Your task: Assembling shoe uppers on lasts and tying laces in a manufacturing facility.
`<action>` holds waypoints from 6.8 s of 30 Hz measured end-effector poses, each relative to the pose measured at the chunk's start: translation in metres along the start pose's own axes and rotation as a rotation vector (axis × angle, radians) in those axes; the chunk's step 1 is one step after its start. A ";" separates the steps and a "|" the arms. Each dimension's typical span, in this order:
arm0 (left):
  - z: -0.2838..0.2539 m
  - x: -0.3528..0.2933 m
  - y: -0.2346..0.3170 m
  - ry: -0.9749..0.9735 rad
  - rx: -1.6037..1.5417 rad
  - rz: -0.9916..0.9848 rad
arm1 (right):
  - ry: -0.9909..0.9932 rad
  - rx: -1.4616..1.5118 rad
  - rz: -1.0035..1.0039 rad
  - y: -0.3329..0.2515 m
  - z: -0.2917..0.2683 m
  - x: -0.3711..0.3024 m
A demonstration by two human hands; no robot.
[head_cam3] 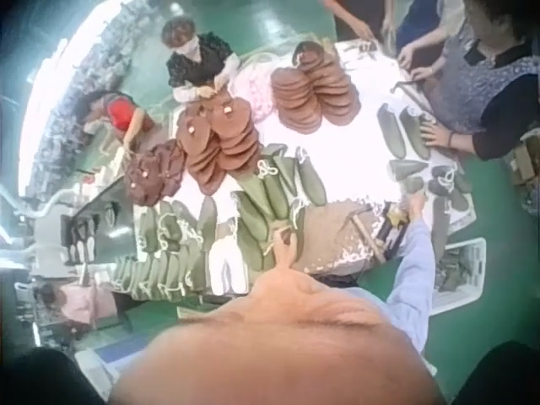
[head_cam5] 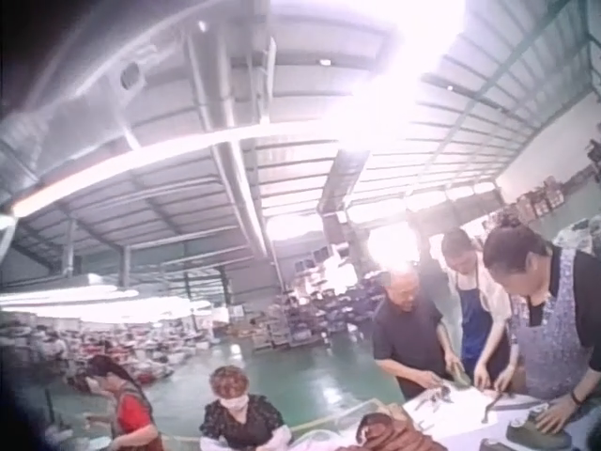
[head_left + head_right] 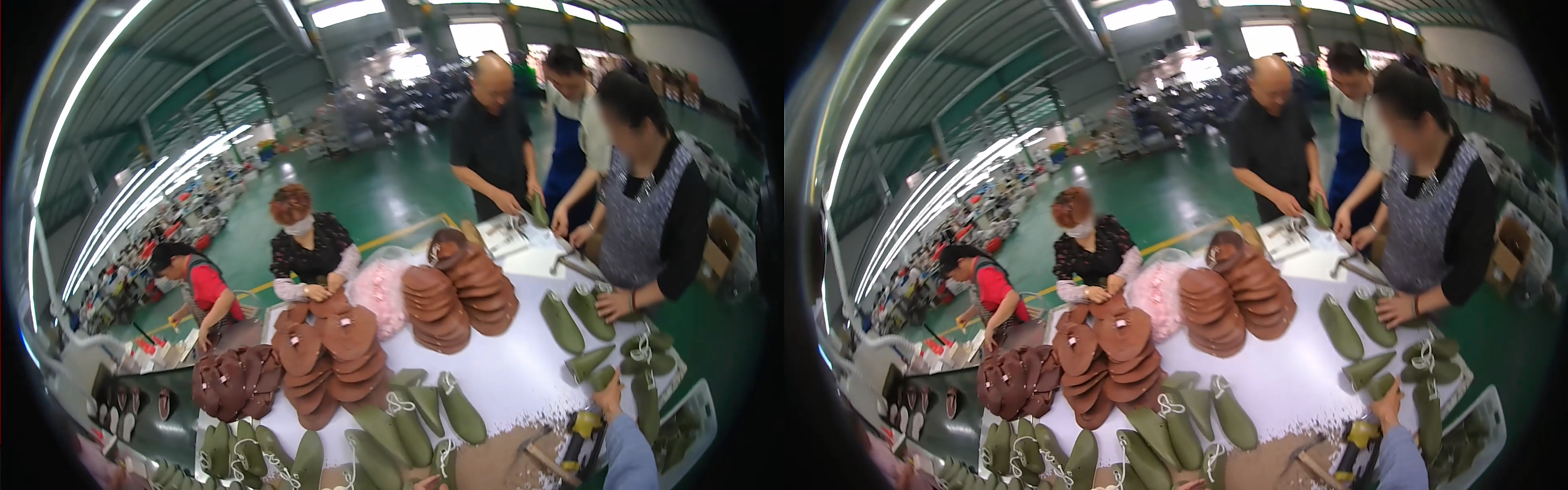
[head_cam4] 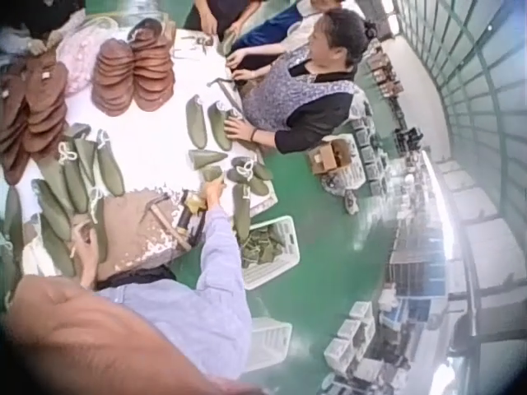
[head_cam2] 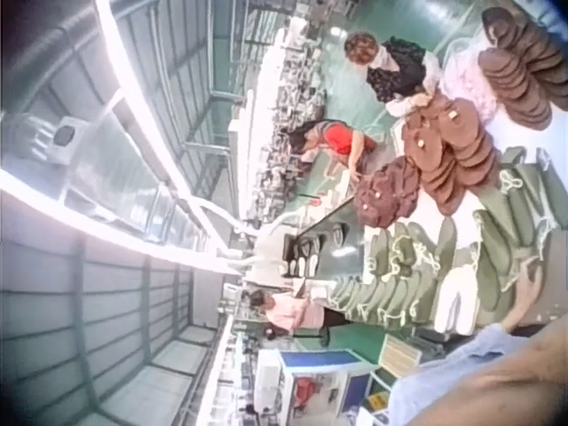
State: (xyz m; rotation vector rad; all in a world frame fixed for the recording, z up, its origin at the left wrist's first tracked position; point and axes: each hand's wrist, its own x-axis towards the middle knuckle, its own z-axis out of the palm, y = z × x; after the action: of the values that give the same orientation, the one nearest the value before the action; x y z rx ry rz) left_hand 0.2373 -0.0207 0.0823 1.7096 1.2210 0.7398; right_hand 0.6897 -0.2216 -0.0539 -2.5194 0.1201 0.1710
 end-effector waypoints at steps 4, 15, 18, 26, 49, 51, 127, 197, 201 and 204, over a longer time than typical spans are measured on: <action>0.000 0.006 0.009 -0.026 -0.134 -0.050 | -0.488 0.805 0.483 -0.004 -0.027 0.032; 0.029 0.032 0.111 -0.257 0.006 0.772 | -0.625 0.805 -0.468 -0.189 -0.210 -0.205; 0.028 0.021 0.148 -0.316 0.040 0.832 | -0.650 0.853 -0.617 -0.194 -0.238 -0.242; 0.052 -0.009 0.103 -0.434 0.139 1.004 | -1.009 0.547 -0.593 -0.183 -0.214 -0.305; 0.083 -0.039 -0.035 -0.447 0.178 0.275 | -0.863 0.680 -0.472 -0.176 -0.182 -0.334; 0.081 -0.044 -0.038 -0.299 0.454 0.321 | -0.800 0.705 -0.440 -0.175 -0.183 -0.325; 0.098 -0.020 -0.020 -0.302 0.297 0.283 | -0.797 0.269 -0.290 -0.084 -0.076 -0.284; 0.096 -0.020 -0.021 -0.226 0.227 0.169 | -0.799 0.074 -0.437 -0.116 -0.136 -0.290; 0.099 -0.020 -0.023 -0.247 0.270 0.208 | -0.550 0.149 -0.709 -0.086 -0.129 -0.301; 0.092 -0.019 -0.021 -0.286 0.223 0.117 | -0.775 0.101 -0.605 -0.091 -0.121 -0.313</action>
State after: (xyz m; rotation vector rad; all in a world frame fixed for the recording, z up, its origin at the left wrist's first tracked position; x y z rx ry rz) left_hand 0.2998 -0.0645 0.0245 2.0045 1.0411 0.4180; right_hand 0.4040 -0.2030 0.1430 -2.1033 -0.8953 0.8304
